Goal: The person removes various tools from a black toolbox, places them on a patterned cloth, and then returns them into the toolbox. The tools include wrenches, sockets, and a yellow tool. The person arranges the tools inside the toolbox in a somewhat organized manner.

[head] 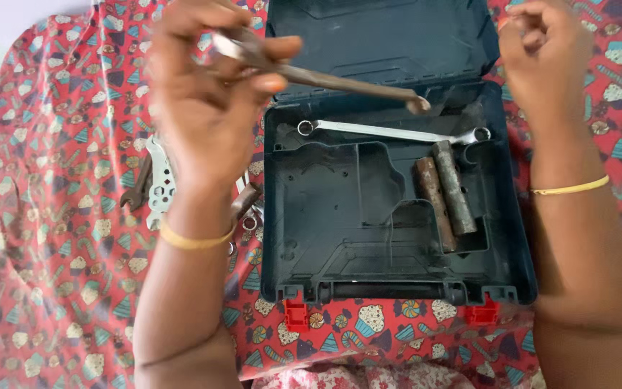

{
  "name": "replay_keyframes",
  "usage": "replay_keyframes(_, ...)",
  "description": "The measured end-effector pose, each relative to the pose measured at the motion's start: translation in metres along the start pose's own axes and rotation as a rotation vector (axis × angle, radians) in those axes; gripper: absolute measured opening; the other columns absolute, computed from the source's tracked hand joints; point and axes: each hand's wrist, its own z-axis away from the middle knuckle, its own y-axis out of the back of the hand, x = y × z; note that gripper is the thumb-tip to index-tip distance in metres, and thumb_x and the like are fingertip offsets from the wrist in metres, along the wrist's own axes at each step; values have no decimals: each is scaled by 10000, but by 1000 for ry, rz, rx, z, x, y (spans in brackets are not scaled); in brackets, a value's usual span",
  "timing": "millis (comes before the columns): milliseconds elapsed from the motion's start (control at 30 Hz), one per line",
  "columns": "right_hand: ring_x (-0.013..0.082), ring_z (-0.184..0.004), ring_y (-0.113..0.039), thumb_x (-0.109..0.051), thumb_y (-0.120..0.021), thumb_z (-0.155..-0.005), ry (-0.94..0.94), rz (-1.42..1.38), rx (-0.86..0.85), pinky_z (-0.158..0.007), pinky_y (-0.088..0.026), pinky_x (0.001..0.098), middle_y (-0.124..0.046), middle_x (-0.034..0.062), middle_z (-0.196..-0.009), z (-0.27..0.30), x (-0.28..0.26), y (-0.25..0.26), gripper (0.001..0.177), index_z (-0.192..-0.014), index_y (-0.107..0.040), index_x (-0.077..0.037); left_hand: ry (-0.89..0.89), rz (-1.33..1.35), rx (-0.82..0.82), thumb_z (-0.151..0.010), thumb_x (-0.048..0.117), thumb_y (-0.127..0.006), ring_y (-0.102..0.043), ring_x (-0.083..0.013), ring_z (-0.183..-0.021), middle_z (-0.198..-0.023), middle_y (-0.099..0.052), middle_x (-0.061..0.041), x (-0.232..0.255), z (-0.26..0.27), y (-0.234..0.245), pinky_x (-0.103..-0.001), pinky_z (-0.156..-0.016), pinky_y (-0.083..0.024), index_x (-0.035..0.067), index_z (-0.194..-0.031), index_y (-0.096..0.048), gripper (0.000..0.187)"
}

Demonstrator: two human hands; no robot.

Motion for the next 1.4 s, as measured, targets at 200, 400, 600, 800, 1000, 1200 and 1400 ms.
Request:
replay_keyframes(200, 186, -941, -717, 113, -623, -1022, 64, -8, -17, -810, -552, 277, -730, 170, -1007, -2, 6, 3, 158, -1177, -652, 95, 228, 69, -84, -960, -247, -703, -724, -189, -1202, -1174, -646, -57, -56, 1, 21, -431, -1073, -585, 35, -1226, -528, 426)
replay_keyframes(400, 195, -925, -716, 115, -637, -1019, 43, 12, -25, -822, -556, 280, -740, 178, -1016, -5, -5, 4, 168, -1184, -659, 89, 261, -865, -251, -754, 219, -957, -716, -191, -802, -850, -725, -25, -54, 0, 28, -354, -694, -578, 94, -969, -706, 354)
replay_keyframes(600, 188, -919, -722, 116, -626, -1030, -1, -32, -57, -794, -550, 265, -751, 179, -1059, -4, -7, 6, 163, -1189, -650, 87, -88, -1112, -469, -785, 301, -887, -693, -292, -908, -874, -710, -42, -51, 5, 10, -413, -713, -532, 102, -937, -715, 304)
replay_keyframes(800, 199, -923, -724, 119, -644, -1026, 32, 17, -68, -789, -550, 280, -743, 190, -1029, -3, -1, 5, 151, -1173, -652, 87, 98, -1047, -115, -1001, 73, -745, -697, -277, -957, -1051, -744, -77, -40, -2, 60, -372, -792, -565, 96, -1073, -753, 76)
replay_keyframes(1000, 206, -975, -730, 144, -609, -1025, 101, 58, -69, -839, -569, 280, -749, 197, -1072, 1, 8, 3, 131, -1146, -633, 100, 563, -1171, 66, -924, 266, -792, -737, -220, -976, -1048, -783, -61, -63, 4, 108, -391, -866, -558, 102, -1194, -702, 329)
replay_keyframes(1200, 196, -982, -732, 137, -602, -1026, 62, 45, -96, -843, -570, 272, -747, 179, -1051, 7, 19, 1, 132, -1149, -639, 104, 680, -1232, -107, -778, 376, -892, -637, -360, -1106, -1153, -714, -165, -92, 24, 112, -487, -913, -485, 59, -1329, -620, 691)
replay_keyframes(1400, 169, -946, -721, 94, -620, -1035, -36, 12, -123, -852, -563, 269, -750, 175, -1080, 11, 33, -2, 117, -1148, -649, 93, 740, -1178, -338, -766, 327, -879, -647, -335, -1144, -1254, -708, -121, -66, 22, 149, -479, -933, -495, 96, -1351, -654, 668)
